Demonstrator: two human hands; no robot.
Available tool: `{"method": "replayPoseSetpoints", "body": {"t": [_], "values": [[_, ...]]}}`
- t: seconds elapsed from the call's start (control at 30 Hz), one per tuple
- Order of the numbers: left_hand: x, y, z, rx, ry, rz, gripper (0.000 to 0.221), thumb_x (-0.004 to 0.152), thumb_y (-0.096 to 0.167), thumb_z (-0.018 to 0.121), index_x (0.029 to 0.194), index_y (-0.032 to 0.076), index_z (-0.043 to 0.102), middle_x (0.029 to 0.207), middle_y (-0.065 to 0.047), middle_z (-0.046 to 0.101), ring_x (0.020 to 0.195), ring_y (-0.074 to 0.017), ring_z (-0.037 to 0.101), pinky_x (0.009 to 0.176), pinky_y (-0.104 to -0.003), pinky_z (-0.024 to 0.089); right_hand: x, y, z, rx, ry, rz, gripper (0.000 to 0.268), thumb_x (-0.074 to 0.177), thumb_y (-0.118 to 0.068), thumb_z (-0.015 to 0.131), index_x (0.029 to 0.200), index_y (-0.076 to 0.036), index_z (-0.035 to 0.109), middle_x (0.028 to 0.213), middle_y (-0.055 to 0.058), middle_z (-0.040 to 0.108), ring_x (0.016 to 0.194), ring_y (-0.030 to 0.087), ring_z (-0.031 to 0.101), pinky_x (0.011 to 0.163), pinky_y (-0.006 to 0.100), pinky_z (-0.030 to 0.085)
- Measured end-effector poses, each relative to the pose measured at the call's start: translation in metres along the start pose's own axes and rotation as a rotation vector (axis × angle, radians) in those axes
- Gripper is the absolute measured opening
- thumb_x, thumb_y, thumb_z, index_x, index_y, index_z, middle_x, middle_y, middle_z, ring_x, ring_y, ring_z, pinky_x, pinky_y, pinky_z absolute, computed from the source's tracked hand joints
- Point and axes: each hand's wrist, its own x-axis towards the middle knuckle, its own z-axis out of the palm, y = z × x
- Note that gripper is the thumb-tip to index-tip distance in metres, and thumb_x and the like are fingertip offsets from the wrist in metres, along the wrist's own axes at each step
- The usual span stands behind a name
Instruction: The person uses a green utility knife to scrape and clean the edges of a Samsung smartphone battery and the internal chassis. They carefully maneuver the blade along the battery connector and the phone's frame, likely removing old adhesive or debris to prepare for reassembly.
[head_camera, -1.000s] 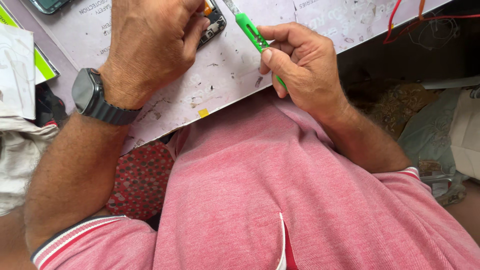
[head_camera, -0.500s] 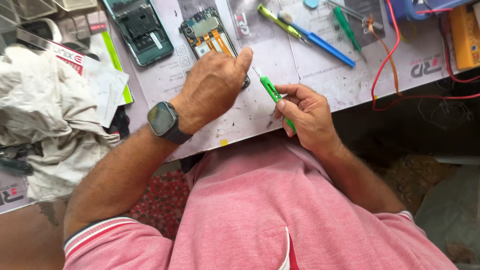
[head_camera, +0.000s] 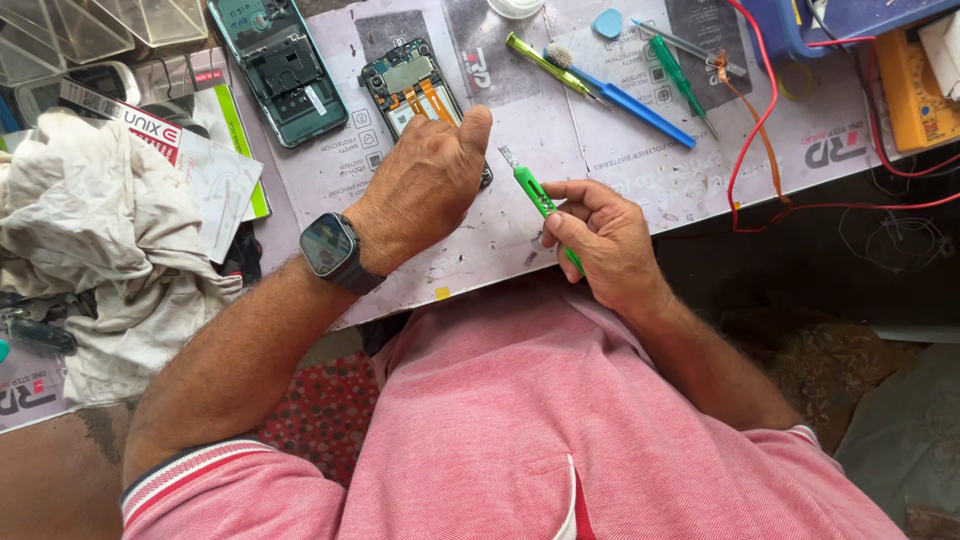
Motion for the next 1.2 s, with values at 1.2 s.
{"method": "replayPoseSetpoints", "body": {"t": [1.2], "values": [[-0.045, -0.054, 0.027, -0.314, 0.041, -0.003, 0.012, 0.100, 0.002, 0.072, 0.112, 0.000, 0.070, 0.097, -0.017, 0.072, 0.087, -0.0347, 0.070, 0.075, -0.042, 0.054, -0.004, -0.027, 0.037, -0.997, -0.037, -0.314, 0.028, 0.102, 0.000, 0.071, 0.129, 0.003, 0.066, 0.090, 0.011, 0.071, 0.074, 0.015, 0.068, 0.067, 0.028, 0.055]]}}
